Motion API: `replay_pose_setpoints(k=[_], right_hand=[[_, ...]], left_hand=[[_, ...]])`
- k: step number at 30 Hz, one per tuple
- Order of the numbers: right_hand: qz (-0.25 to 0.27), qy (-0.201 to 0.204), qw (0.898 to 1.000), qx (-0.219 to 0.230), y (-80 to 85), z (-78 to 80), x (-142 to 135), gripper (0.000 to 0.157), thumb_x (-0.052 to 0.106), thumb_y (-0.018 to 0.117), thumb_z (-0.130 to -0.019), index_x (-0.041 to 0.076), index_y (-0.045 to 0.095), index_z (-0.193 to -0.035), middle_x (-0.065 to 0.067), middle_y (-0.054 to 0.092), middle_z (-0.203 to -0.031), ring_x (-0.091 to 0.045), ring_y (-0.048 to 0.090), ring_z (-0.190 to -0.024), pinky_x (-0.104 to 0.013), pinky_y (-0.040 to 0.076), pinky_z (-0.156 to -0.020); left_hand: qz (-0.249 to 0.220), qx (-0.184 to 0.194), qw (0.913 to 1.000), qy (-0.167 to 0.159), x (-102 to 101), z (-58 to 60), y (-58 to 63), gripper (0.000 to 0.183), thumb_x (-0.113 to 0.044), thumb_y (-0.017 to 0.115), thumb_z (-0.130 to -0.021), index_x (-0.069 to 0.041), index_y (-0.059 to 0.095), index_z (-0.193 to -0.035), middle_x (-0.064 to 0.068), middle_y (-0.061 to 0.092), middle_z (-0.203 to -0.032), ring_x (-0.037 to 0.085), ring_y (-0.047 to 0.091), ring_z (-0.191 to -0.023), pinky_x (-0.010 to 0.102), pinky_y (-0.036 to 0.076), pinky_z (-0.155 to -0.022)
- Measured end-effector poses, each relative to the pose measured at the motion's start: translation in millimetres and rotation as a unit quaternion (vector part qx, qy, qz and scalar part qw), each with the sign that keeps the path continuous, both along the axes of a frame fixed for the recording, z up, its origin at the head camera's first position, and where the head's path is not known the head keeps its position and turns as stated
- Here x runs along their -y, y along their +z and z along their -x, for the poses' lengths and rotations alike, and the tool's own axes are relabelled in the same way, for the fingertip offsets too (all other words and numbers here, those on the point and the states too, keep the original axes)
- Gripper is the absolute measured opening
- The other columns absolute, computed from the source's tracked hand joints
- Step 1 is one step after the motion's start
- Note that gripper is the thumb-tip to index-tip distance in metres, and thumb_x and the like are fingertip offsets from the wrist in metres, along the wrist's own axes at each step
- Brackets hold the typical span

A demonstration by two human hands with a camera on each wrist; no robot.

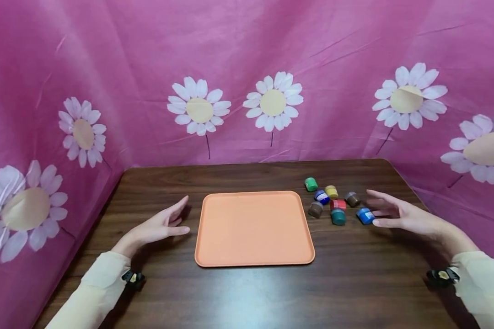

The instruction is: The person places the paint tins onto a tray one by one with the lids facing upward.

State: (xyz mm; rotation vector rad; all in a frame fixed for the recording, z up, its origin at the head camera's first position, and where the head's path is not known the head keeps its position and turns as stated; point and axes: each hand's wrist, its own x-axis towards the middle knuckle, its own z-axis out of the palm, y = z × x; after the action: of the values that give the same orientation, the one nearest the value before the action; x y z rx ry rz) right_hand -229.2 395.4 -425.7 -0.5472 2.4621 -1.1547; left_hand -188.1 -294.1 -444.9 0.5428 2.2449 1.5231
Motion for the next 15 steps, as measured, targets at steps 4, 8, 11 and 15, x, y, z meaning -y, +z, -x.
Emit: replay_pose_setpoints(k=[4, 8, 11, 15], right_hand=[[0.009, 0.000, 1.000, -0.003, -9.6, -5.4, 0.2, 0.081, 0.011, 0.069, -0.097, 0.008, 0.021, -0.161, -0.028, 0.045, -0.147, -0.001, 0.056, -0.116, -0.025, 0.055, -0.083], [0.017, 0.008, 1.000, -0.003, -15.3, -5.6, 3.4, 0.081, 0.010, 0.070, -0.096, 0.005, 0.021, -0.160, -0.030, 0.045, -0.146, -0.001, 0.057, -0.115, -0.023, 0.054, -0.085], [0.020, 0.014, 1.000, -0.004, -18.1, -3.0, 3.5, 0.081, 0.009, 0.071, -0.095, 0.003, 0.022, -0.160, -0.031, 0.045, -0.146, -0.006, 0.060, -0.111, -0.023, 0.055, -0.085], [0.016, 0.006, 1.000, 0.000, -21.2, -0.2, 2.3, 0.080, 0.011, 0.073, -0.093, 0.004, 0.027, -0.159, -0.017, 0.049, -0.146, -0.016, 0.064, -0.103, -0.024, 0.053, -0.082]], left_hand=[[-0.040, 0.010, 0.9990, -0.017, -9.5, 4.3, -5.8, 0.100, -0.002, 0.074, -0.092, 0.002, 0.002, -0.161, 0.021, -0.004, -0.167, 0.042, 0.004, -0.151, 0.045, 0.031, -0.115], [-0.065, 0.023, 0.9974, -0.021, -16.8, 6.2, -8.9, 0.102, 0.002, 0.075, -0.089, 0.003, 0.002, -0.160, 0.023, -0.003, -0.166, 0.042, 0.003, -0.151, 0.040, 0.035, -0.112], [-0.073, 0.033, 0.9965, -0.023, -21.6, 8.5, -8.6, 0.103, 0.005, 0.076, -0.087, 0.003, 0.003, -0.160, 0.021, -0.003, -0.167, 0.041, 0.003, -0.151, 0.036, 0.038, -0.111], [-0.064, 0.039, 0.9969, -0.022, -27.0, 12.7, -5.5, 0.101, 0.006, 0.075, -0.087, 0.003, 0.005, -0.160, 0.021, 0.001, -0.167, 0.042, 0.004, -0.151, 0.040, 0.041, -0.109]])
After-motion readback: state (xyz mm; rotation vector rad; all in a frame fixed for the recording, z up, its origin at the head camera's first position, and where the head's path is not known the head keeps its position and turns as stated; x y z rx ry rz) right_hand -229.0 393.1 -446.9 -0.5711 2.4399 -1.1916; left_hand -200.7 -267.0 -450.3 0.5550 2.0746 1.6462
